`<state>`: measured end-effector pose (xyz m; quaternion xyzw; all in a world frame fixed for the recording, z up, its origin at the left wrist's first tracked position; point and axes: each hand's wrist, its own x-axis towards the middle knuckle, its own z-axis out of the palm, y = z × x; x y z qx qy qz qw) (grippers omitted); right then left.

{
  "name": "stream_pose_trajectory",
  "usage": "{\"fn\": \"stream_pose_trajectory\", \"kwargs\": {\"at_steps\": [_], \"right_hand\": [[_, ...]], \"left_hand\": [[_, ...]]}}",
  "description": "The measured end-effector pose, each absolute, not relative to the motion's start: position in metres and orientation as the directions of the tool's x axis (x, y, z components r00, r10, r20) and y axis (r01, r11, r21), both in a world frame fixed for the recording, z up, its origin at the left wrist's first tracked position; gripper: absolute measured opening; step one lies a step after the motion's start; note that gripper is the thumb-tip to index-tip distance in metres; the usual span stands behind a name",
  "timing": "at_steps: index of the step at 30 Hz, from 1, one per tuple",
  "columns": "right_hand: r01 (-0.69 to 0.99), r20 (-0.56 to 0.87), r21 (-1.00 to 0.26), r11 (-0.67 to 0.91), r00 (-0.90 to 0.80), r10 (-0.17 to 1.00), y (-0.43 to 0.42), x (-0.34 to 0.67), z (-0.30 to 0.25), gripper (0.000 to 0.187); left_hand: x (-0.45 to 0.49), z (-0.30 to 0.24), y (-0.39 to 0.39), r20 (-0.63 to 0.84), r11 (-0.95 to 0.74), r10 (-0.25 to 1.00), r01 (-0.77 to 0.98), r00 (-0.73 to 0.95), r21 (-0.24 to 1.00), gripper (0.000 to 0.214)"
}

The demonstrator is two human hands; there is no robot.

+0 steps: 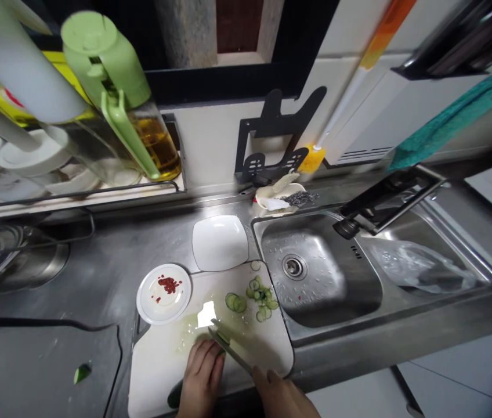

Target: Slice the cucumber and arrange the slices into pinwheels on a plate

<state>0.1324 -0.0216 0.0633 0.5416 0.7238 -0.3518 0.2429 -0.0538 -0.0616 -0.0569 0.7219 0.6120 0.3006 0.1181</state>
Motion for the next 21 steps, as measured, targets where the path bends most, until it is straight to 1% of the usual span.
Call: {"fn": "stream_pose_trajectory", "kwargs": {"at_steps": [5, 9, 13, 17, 21], "right_hand": [[0.951, -0.753, -0.281, 0.128, -0.301, 0.585, -0.017, 0.131, 0.065, 0.055], [0.945, -0.758, -0.299, 0.130, -0.318, 0.569, -0.013, 0.130, 0.065, 0.054], [0.935, -0.714, -0.314, 0.167, -0.349, 0.607, -0.016, 0.129, 0.057, 0.049], [0.927, -0.641, -0.287, 0.241, -0.373, 0.671, -0.022, 0.127, 0.044, 0.050], [0.925, -0.628, -0.296, 0.240, -0.377, 0.681, -0.021, 0.123, 0.035, 0.050]], "left_hand": [[-0.053, -0.055, -0.062, 0.275, -0.217, 0.959, 0.812, 0.072, 0.542, 0.021], [-0.054, -0.055, -0.061, 0.285, -0.220, 0.956, 0.813, 0.070, 0.538, 0.021], [-0.054, -0.057, -0.061, 0.306, -0.241, 0.948, 0.815, 0.083, 0.526, 0.021], [-0.055, -0.057, -0.061, 0.298, -0.250, 0.949, 0.814, 0.100, 0.524, 0.021], [-0.055, -0.057, -0.061, 0.299, -0.257, 0.948, 0.814, 0.108, 0.520, 0.021]]}}
